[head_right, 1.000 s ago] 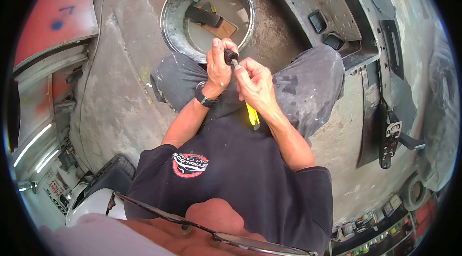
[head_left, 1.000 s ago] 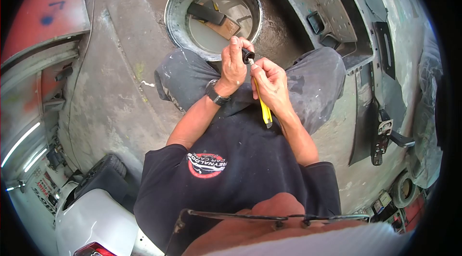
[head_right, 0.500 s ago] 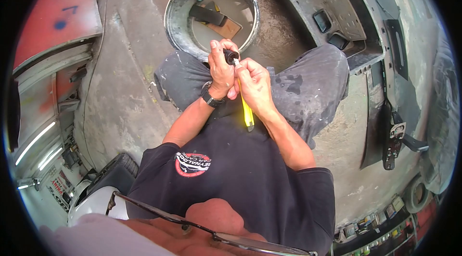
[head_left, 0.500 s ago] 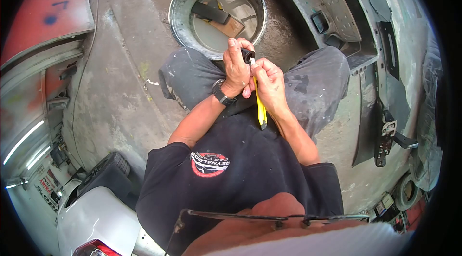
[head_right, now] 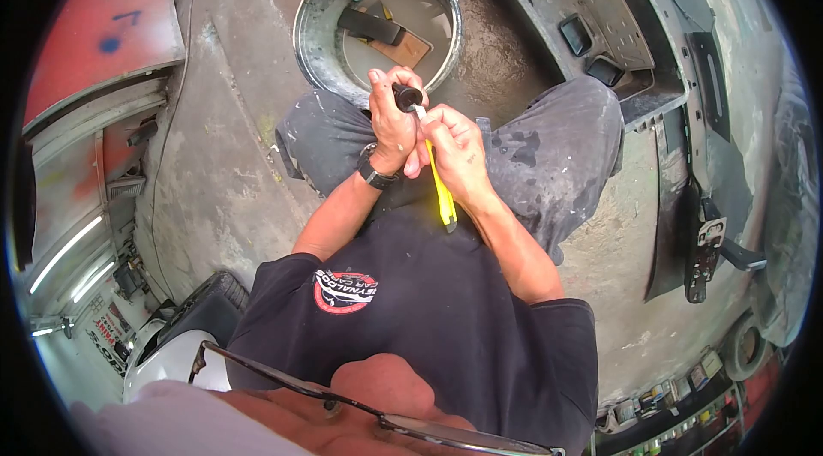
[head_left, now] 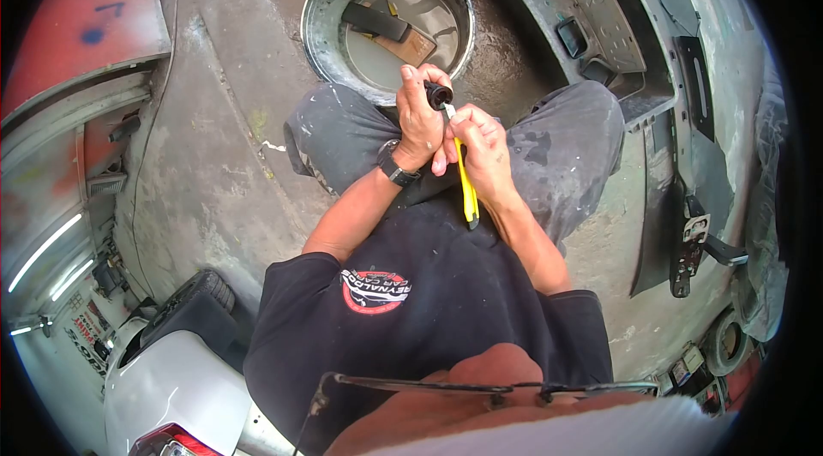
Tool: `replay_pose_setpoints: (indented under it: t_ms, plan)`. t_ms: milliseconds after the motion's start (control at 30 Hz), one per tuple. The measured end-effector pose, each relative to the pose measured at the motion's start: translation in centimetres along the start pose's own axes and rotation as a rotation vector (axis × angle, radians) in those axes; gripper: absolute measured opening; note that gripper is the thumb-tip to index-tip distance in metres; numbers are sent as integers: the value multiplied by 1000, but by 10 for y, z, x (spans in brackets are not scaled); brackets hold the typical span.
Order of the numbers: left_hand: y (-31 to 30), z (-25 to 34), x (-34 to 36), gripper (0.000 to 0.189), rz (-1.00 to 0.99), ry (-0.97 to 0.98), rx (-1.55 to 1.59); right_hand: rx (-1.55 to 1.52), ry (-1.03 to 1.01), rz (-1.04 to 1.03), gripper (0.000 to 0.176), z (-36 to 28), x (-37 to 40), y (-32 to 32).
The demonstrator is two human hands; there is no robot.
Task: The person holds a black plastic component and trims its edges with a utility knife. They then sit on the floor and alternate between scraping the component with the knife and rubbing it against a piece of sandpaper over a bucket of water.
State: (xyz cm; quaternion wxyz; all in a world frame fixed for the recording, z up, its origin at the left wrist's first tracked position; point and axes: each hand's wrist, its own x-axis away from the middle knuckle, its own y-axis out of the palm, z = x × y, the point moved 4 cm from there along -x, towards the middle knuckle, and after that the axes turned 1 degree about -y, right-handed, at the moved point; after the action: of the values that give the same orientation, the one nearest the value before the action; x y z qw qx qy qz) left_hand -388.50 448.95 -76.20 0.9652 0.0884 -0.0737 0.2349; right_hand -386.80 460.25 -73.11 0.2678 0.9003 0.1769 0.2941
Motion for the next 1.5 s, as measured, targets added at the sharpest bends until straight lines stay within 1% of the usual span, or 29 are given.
replay_pose_setpoints:
  t_ms: [67,100,133,167,200,300,333,400,433,533,633,733,867,933,967,1033,1067,1133,1167,1200,1267,1300,1500]
  plan:
    - [-1,-3,-2,67,-12,-18,49,34,-109,37,21,-7,1,-4]
    - [-1,-4,-4,67,-31,-20,65,125,-175,87,20,-12,3,-7]
    - [-2,-3,-4,66,-51,-24,81,288,-207,130,18,-20,4,-10]
    - [-2,-1,-4,67,-36,-50,98,314,-185,126,18,-23,5,-10]
    - [-2,0,-4,66,-48,-36,73,340,-163,124,18,-24,6,-10]
    - [-1,5,-5,66,-68,12,-6,672,-291,129,8,-32,14,-7]
    - [0,8,-4,65,-64,25,-35,813,-510,101,6,-40,15,-3]
    - [1,14,-3,65,-53,65,-87,1081,-953,35,10,-49,23,8]
    - [1,17,-3,65,-49,94,-108,1077,-914,5,18,-44,25,6]
    - [0,22,-2,65,-59,128,-159,1177,-963,4,17,-42,23,6]
    - [0,21,-3,66,-54,130,-186,1300,-984,-34,18,-43,23,9]
    - [0,18,-4,67,-53,125,-191,1353,-1024,-89,17,-44,25,16]
    - [-1,22,-4,66,-69,126,-230,1247,-946,-116,17,-42,24,15]
    - [-3,15,-7,65,-48,61,-161,1156,-891,-126,16,-42,25,16]
    - [-4,12,-9,64,-38,30,-128,1084,-869,-92,13,-39,25,13]
    - [-1,4,-12,63,-71,-215,153,940,-826,-32,9,-31,21,5]
    - [0,1,-12,63,-87,-339,294,856,-691,30,6,-30,18,2]
    - [0,-3,-12,62,-145,-361,358,685,-419,155,8,-28,14,-5]
    - [0,-3,-11,62,-167,-374,374,586,-336,169,14,-26,9,-5]
    - [0,-4,-11,62,-190,-388,389,529,-273,161,15,-25,5,-5]
    - [1,0,-8,61,-173,-378,317,415,-150,142,17,-22,-1,-6]
    - [1,1,-8,61,-163,-371,281,452,-148,110,18,-21,-2,-5]
    - [1,0,-8,63,-143,-350,207,489,-39,113,21,-18,-4,-4]
